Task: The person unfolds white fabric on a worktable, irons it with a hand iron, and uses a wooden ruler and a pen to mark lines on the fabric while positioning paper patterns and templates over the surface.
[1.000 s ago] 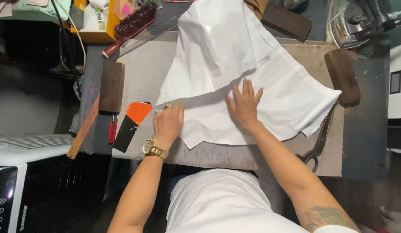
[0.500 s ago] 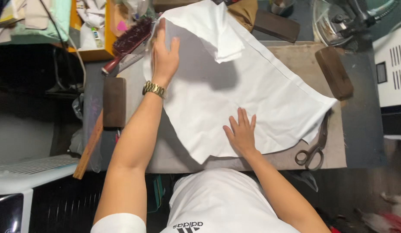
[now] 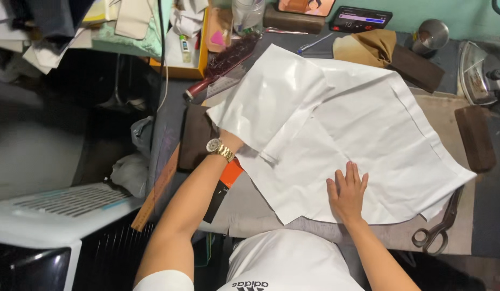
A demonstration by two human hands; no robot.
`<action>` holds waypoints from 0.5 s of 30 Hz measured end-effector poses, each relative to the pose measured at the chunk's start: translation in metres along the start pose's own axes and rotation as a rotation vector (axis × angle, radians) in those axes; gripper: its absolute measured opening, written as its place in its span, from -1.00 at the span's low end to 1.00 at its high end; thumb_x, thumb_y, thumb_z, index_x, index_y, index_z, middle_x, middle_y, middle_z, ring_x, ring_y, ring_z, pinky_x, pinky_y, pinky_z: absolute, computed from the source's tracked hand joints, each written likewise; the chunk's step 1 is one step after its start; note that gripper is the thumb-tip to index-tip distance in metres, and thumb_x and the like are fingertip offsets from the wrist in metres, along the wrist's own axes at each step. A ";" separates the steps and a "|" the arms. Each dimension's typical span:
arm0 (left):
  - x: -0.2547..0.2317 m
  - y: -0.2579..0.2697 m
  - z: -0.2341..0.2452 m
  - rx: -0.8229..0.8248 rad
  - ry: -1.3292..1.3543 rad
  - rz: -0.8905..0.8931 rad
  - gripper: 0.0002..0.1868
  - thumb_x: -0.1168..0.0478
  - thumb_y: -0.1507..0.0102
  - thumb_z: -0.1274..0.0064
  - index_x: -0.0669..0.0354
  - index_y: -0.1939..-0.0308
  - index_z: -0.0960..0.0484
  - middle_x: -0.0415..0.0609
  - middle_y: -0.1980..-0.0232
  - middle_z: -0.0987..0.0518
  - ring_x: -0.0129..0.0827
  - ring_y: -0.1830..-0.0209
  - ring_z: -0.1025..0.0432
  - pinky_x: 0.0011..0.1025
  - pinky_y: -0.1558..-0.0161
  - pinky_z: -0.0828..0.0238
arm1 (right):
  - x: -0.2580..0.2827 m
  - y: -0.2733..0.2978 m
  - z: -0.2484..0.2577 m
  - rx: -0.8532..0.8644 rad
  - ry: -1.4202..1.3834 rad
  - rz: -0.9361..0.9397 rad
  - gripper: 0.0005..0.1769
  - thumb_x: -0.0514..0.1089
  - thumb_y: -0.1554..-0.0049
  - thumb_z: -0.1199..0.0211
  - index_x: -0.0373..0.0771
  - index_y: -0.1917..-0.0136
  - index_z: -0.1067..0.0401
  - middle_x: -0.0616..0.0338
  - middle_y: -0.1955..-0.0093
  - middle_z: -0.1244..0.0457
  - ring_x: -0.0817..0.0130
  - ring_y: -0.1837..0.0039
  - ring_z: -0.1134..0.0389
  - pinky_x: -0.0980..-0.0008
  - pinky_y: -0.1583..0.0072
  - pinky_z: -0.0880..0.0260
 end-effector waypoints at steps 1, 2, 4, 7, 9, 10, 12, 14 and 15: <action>0.006 0.006 -0.008 0.065 0.003 -0.093 -0.64 0.26 -0.33 0.06 0.41 -0.15 -0.57 0.34 -0.09 -0.62 0.00 -0.24 -0.47 -0.17 -0.36 -0.22 | 0.002 -0.001 0.000 0.004 -0.001 0.006 -0.48 0.22 -0.34 -0.05 -0.19 -0.34 -0.38 0.00 -0.71 0.02 0.12 -0.73 0.10 -0.21 -0.65 0.38; 0.011 0.012 -0.016 0.129 0.006 -0.188 -0.65 0.30 -0.32 0.05 0.42 -0.13 -0.58 0.32 -0.09 -0.62 -0.05 -0.24 -0.48 -0.22 -0.37 -0.23 | 0.004 -0.001 0.000 0.008 -0.001 0.013 -0.48 0.21 -0.34 -0.06 -0.18 -0.34 -0.37 0.00 -0.70 0.02 0.11 -0.72 0.11 -0.21 -0.65 0.38; 0.029 0.009 -0.030 0.211 0.030 -0.303 -0.67 0.34 -0.31 0.05 0.44 -0.12 -0.58 0.30 -0.08 -0.63 -0.11 -0.24 -0.48 -0.26 -0.37 -0.24 | 0.009 -0.003 0.006 0.024 0.033 -0.001 -0.47 0.22 -0.35 -0.02 -0.20 -0.33 -0.37 -0.01 -0.69 0.02 0.10 -0.73 0.11 -0.20 -0.65 0.38; -0.039 -0.050 0.083 0.055 0.624 -0.255 -0.65 0.54 -0.29 0.15 0.50 -0.16 -0.46 0.31 -0.13 -0.53 0.10 -0.20 -0.48 -0.12 -0.25 -0.42 | 0.014 -0.005 0.008 0.030 0.064 0.002 -0.46 0.24 -0.35 0.01 -0.19 -0.32 -0.37 -0.03 -0.68 0.01 0.09 -0.72 0.11 -0.20 -0.65 0.36; -0.060 -0.083 0.139 -0.165 1.204 -0.050 -0.58 0.70 -0.28 0.25 0.54 -0.22 -0.33 0.34 -0.18 -0.44 0.36 -0.16 -0.47 0.08 -0.13 -0.59 | 0.014 -0.003 0.008 0.030 0.076 -0.003 -0.47 0.25 -0.34 0.01 -0.18 -0.32 -0.37 -0.02 -0.67 0.00 0.09 -0.72 0.09 -0.20 -0.65 0.34; -0.039 -0.088 0.118 -0.214 0.991 0.047 -0.64 0.52 -0.29 0.18 0.48 -0.19 -0.40 0.31 -0.10 -0.49 0.31 -0.15 -0.49 0.08 -0.16 -0.51 | 0.015 -0.001 0.009 0.031 0.083 -0.003 -0.46 0.26 -0.34 0.04 -0.17 -0.30 -0.37 -0.01 -0.67 -0.01 0.10 -0.71 0.09 -0.18 -0.65 0.34; -0.002 -0.104 0.079 -0.269 0.772 0.137 -0.65 0.34 -0.30 0.12 0.41 -0.15 -0.47 0.28 -0.03 -0.54 0.26 -0.13 -0.51 0.08 -0.19 -0.44 | 0.014 -0.004 0.008 0.028 0.089 0.005 -0.45 0.28 -0.34 0.06 -0.16 -0.29 -0.37 0.00 -0.66 -0.02 0.11 -0.71 0.08 -0.16 -0.65 0.35; 0.028 -0.118 0.040 -0.434 0.077 0.404 -0.46 -0.19 -0.34 -0.11 0.23 -0.06 -0.69 0.17 0.20 -0.71 0.09 -0.10 -0.57 0.08 -0.27 -0.21 | 0.016 -0.005 0.009 0.026 0.110 0.012 -0.46 0.29 -0.33 0.06 -0.13 -0.30 -0.35 0.01 -0.67 -0.01 0.12 -0.71 0.08 -0.16 -0.66 0.33; 0.004 -0.104 0.049 -0.433 0.077 0.406 -0.46 -0.19 -0.34 -0.11 0.23 -0.06 -0.69 0.17 0.20 -0.71 0.09 -0.10 -0.57 0.08 -0.27 -0.21 | 0.016 -0.006 0.008 0.027 0.110 0.013 -0.46 0.29 -0.33 0.06 -0.13 -0.30 -0.35 0.01 -0.67 -0.01 0.12 -0.71 0.08 -0.16 -0.66 0.33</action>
Point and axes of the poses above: each hand's wrist, its own y-axis away from the middle knuckle, its own z-axis out of the back of the hand, x = y × z, the point moved 1 cm from there along -y, towards the middle knuckle
